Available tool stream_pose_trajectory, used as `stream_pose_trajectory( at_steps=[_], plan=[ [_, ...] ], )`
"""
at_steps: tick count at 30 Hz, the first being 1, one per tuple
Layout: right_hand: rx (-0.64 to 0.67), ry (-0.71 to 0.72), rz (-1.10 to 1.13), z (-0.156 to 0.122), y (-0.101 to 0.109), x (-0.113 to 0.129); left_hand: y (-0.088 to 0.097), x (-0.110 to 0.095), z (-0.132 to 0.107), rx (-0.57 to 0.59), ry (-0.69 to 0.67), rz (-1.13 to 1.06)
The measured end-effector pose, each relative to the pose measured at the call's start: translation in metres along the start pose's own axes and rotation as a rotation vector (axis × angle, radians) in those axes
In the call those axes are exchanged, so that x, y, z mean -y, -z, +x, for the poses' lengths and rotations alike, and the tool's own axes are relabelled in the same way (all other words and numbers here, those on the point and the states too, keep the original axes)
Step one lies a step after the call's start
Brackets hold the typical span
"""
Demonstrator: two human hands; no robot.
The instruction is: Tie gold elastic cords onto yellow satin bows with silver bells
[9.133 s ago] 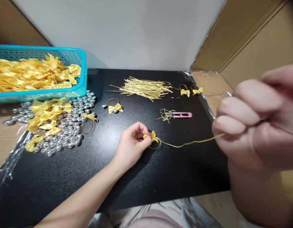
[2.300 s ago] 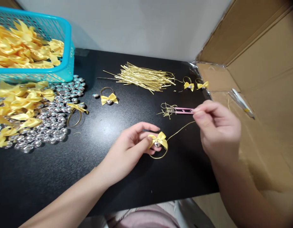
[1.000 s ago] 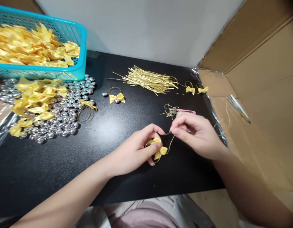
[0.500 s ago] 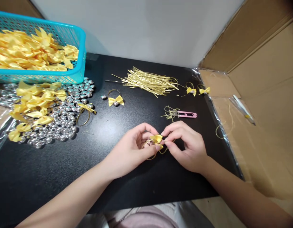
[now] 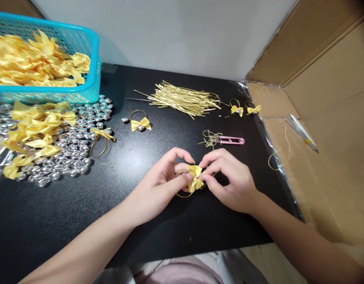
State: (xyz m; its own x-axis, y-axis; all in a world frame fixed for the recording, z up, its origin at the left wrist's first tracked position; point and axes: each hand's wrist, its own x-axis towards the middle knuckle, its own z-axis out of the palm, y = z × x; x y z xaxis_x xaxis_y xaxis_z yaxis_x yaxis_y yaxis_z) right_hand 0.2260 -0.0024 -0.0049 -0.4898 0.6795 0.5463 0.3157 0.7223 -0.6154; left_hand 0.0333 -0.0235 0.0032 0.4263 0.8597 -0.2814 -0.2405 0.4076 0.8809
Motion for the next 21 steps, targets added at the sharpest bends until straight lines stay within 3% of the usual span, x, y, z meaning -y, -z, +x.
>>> stream_pose_trajectory(
  at_steps=[21],
  plan=[
    [0.041, -0.18, 0.213, 0.0011, -0.0001, 0.0032, 0.0048, 0.0028, -0.0048, 0.009, -0.084, 0.147]
  ],
)
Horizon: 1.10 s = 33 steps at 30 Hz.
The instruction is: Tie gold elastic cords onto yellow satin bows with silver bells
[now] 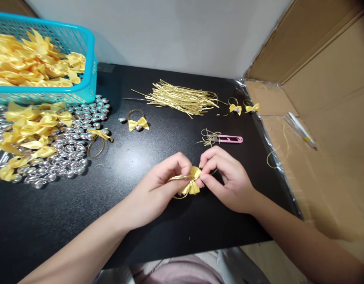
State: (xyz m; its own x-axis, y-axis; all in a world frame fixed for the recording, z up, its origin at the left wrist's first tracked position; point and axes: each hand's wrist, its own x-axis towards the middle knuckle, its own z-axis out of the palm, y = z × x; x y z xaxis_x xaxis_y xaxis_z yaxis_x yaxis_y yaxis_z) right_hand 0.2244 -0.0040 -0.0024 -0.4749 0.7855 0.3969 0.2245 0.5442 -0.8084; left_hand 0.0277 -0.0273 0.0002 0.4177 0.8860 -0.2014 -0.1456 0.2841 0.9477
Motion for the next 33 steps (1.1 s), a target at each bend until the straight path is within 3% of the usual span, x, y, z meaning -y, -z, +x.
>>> stream_pose_trajectory(
  at_steps=[7, 17, 33],
  plan=[
    [0.005, -0.031, 0.051, -0.0013, 0.0005, -0.0031, 0.0021, -0.0009, 0.0029, 0.062, 0.018, 0.035],
    [0.025, -0.179, 0.283, -0.0027, -0.001, -0.0043, 0.0031, -0.0005, 0.0014, 0.088, 0.035, 0.056],
    [0.051, -0.289, 0.478, -0.0033, -0.0027, -0.0027, -0.0008, -0.0055, 0.0025, 0.117, 0.041, -0.173]
  ],
)
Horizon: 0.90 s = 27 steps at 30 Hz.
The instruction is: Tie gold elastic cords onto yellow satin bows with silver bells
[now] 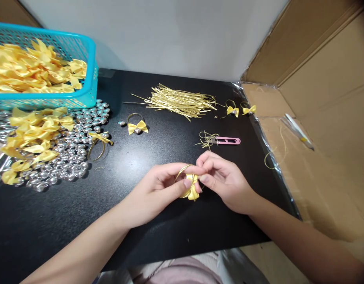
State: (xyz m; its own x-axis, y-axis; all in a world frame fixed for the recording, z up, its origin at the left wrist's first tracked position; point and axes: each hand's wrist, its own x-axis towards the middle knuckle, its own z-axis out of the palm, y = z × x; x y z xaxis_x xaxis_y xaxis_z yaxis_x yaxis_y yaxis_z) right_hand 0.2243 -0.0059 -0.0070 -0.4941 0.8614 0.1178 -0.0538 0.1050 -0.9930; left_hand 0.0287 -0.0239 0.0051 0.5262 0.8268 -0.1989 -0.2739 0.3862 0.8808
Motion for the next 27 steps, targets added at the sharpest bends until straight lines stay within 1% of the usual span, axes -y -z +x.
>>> stream_pose_trajectory(
  at_steps=[4, 9, 17, 23, 27],
  plan=[
    [0.021, -0.084, 0.116, 0.0001, 0.0009, -0.0024, -0.0002, -0.0006, 0.0001, 0.016, -0.028, 0.008],
    [0.038, -0.117, 0.204, -0.0001, 0.0015, -0.0058, 0.001, -0.0003, 0.0002, 0.03, -0.041, 0.038],
    [0.019, -0.11, 0.162, -0.0003, -0.0002, -0.0036, 0.0019, 0.0036, -0.0007, 0.043, -0.032, -0.019],
    [0.033, -0.098, 0.166, 0.0004, 0.001, -0.0023, 0.0023, 0.0062, -0.0004, 0.037, -0.023, -0.021],
    [0.022, -0.067, 0.131, 0.0008, 0.0001, -0.002, 0.0029, 0.0071, -0.0007, 0.032, -0.014, -0.044]
  ],
)
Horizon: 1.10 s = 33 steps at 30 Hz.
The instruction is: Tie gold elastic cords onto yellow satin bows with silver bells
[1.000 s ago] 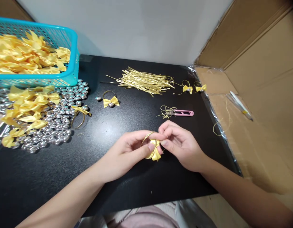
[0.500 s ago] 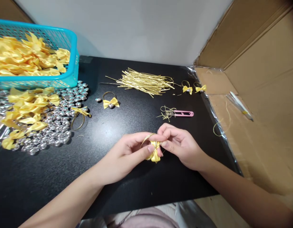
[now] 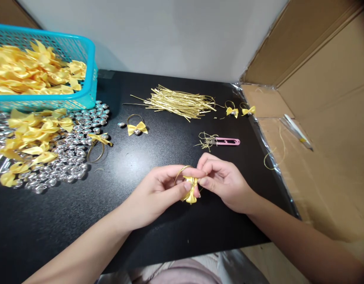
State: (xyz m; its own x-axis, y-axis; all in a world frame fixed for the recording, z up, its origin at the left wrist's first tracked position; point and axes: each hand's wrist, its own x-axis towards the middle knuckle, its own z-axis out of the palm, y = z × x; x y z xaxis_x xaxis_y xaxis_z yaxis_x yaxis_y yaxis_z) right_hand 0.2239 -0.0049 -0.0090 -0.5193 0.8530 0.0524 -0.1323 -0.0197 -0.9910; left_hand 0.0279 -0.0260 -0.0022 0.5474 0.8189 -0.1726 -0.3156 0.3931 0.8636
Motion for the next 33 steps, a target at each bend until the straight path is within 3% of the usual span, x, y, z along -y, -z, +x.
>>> stream_pose_trajectory(
  at_steps=[12, 25, 33],
  plan=[
    [-0.037, 0.081, -0.102, -0.0001, 0.0, 0.0025, 0.0002, 0.0038, 0.0013, 0.003, -0.005, -0.087],
    [-0.023, 0.073, -0.102, -0.0002, -0.0004, 0.0016, 0.0015, 0.0065, 0.0019, -0.013, 0.024, -0.138],
    [-0.029, 0.048, -0.078, 0.0008, -0.0011, 0.0028, -0.0014, 0.0067, 0.0019, -0.003, -0.071, -0.116]
  ],
)
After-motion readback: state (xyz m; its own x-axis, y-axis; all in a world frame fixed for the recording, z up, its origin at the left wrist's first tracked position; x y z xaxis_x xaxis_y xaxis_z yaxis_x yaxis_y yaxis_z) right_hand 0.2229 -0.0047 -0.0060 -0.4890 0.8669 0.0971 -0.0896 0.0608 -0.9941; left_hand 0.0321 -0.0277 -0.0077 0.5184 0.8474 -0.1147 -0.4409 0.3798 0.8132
